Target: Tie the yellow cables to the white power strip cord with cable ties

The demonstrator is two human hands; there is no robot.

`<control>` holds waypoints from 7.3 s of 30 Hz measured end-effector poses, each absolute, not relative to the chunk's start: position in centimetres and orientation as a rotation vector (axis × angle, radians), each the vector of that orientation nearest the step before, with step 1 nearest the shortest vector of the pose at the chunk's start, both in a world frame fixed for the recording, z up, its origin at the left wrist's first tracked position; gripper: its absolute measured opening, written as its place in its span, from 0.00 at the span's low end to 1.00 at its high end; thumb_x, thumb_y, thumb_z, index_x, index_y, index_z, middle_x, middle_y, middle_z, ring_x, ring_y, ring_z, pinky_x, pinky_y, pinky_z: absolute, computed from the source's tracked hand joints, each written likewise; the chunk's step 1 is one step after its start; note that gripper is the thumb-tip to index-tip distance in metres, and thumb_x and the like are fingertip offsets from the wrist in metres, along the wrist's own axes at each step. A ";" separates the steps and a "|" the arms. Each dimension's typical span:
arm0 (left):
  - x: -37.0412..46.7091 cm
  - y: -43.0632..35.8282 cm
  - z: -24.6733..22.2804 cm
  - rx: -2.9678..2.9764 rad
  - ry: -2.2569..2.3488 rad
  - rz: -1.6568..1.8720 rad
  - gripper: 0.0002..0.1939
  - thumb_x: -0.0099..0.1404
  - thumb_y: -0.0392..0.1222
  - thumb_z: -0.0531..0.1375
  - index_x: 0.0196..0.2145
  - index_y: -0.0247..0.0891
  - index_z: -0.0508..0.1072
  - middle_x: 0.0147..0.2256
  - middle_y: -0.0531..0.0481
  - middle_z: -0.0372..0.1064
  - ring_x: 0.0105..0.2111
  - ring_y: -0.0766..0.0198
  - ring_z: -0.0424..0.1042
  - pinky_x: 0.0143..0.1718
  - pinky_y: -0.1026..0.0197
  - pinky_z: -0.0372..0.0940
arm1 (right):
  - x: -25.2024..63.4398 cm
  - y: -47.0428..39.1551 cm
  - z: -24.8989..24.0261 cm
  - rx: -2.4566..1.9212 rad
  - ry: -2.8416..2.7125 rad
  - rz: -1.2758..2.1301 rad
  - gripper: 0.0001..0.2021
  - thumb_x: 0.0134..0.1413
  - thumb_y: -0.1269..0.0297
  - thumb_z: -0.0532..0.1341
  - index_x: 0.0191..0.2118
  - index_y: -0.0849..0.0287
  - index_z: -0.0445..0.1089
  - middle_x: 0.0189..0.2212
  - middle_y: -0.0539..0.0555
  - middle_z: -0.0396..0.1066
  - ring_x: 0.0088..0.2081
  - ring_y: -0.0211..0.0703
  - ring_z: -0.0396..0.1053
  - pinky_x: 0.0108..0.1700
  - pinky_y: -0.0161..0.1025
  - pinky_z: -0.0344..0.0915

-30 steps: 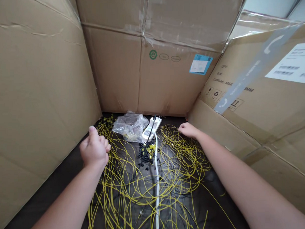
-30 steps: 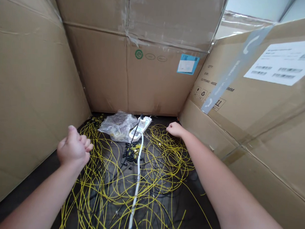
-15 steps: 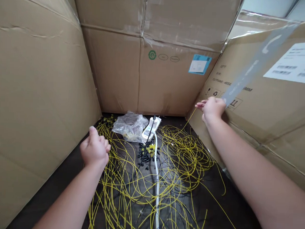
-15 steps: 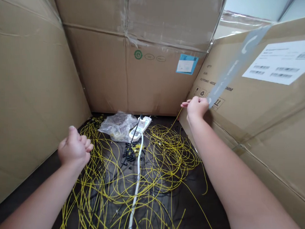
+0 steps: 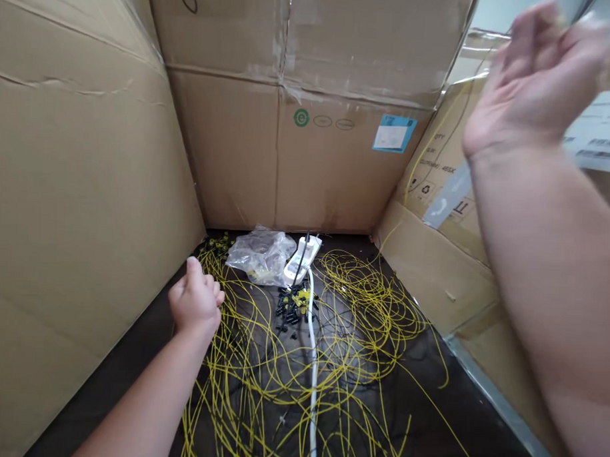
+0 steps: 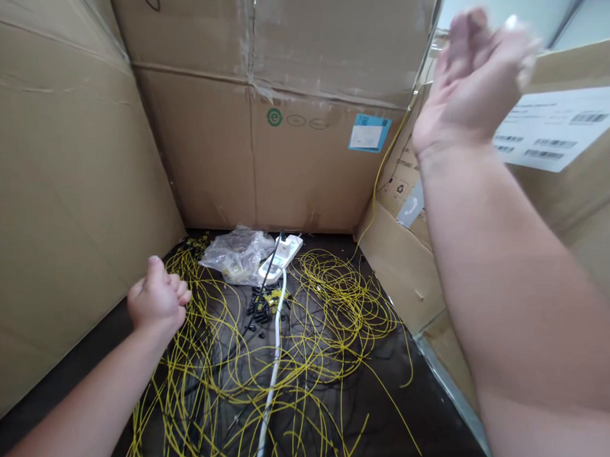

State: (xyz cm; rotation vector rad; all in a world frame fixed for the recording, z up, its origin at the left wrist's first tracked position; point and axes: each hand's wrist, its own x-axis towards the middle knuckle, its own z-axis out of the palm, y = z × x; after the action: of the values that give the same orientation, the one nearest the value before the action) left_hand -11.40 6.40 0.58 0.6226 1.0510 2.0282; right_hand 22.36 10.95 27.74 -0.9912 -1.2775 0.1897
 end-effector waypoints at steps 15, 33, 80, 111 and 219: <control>-9.2 3.3 1.4 1.033 1.007 1.475 0.28 0.58 0.56 0.56 0.12 0.39 0.48 0.11 0.60 0.41 0.10 0.76 0.42 0.12 0.69 0.40 | 13.2 -2.4 7.2 -0.753 -1.244 0.868 0.04 0.54 0.67 0.56 0.30 0.60 0.64 0.32 0.53 0.73 0.25 0.40 0.73 0.29 0.39 0.69; -2.3 -2.1 6.5 0.347 0.702 0.659 0.17 0.64 0.44 0.49 0.34 0.25 0.68 0.24 0.43 0.68 0.21 0.66 0.69 0.25 0.64 0.67 | 13.5 -6.0 4.4 -0.189 -1.695 1.163 0.04 0.53 0.73 0.55 0.28 0.61 0.63 0.29 0.55 0.71 0.28 0.39 0.70 0.33 0.42 0.67; -12.7 6.6 23.0 0.903 0.809 1.348 0.05 0.63 0.34 0.52 0.29 0.34 0.64 0.14 0.59 0.52 0.10 0.76 0.48 0.09 0.73 0.44 | 14.1 -2.2 2.4 0.906 -2.234 2.608 0.17 0.32 0.56 0.71 0.23 0.63 0.68 0.14 0.49 0.65 0.13 0.31 0.63 0.19 0.24 0.61; -6.6 -1.8 16.5 1.362 0.917 0.873 0.07 0.57 0.40 0.60 0.26 0.33 0.73 0.13 0.62 0.40 0.11 0.79 0.39 0.11 0.72 0.36 | 12.3 -2.1 4.0 -0.663 -1.456 1.684 0.26 0.49 0.61 0.60 0.54 0.58 0.52 0.14 0.39 0.58 0.08 0.28 0.50 0.08 0.25 0.49; -3.7 -0.6 0.1 0.913 0.694 0.772 0.12 0.57 0.42 0.61 0.32 0.27 0.74 0.22 0.46 0.70 0.15 0.71 0.64 0.15 0.67 0.63 | 10.0 -1.3 -0.9 -0.880 -0.722 1.434 0.13 0.47 0.58 0.63 0.24 0.60 0.63 0.14 0.43 0.56 0.16 0.31 0.54 0.20 0.31 0.53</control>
State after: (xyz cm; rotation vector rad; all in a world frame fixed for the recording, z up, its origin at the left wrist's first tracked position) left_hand -3.67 -0.58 0.05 0.9127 0.6939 0.7724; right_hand 10.04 -1.26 -0.85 -0.8795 -0.7221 1.4341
